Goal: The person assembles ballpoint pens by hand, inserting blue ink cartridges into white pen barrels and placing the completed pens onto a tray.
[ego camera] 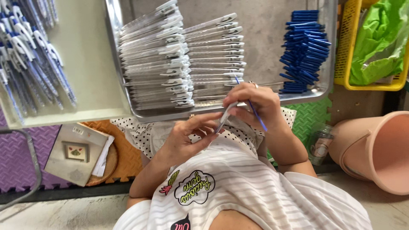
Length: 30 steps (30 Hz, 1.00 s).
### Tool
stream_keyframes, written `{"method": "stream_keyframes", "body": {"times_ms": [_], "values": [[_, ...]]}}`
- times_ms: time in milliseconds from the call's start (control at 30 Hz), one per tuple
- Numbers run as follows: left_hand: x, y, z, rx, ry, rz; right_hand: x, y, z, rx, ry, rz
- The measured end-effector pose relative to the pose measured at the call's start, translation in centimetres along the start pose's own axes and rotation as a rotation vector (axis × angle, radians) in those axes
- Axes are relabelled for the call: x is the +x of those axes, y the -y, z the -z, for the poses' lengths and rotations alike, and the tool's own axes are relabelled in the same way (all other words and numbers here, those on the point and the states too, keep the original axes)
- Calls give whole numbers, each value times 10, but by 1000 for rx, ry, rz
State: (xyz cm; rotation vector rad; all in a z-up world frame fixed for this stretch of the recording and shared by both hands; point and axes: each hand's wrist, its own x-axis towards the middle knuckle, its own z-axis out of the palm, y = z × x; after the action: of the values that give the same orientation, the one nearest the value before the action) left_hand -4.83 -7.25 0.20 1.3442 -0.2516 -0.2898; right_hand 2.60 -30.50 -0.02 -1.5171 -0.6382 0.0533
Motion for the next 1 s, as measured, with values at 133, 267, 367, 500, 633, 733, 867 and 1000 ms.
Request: {"method": "stream_keyframes", "body": {"times_ms": [133,267,367,500,633,733,867,1000], "values": [[-2,-2,15,-211,-115,-75,-16,-39,-19,431,-261,-217],[15,13,23,-70,-242,-343,-38,-70,-45,860,-467,-447],[26,6,23,-58,-328,-425,-52,-86,-49,944,-467,-432],[31,11,22,-164,-314,-520,-58,-95,-49,895,-500,-490],[36,18,29,54,-373,-619,-62,-93,-54,879,-486,-403],[43,14,43,-17,-371,-592,-66,-86,-46,684,-456,-353],[47,-18,44,-82,-408,-467,-65,-73,-34,433,-415,-293],[49,-19,45,-78,-419,-454,-59,-65,-34,410,-362,-268]]}}
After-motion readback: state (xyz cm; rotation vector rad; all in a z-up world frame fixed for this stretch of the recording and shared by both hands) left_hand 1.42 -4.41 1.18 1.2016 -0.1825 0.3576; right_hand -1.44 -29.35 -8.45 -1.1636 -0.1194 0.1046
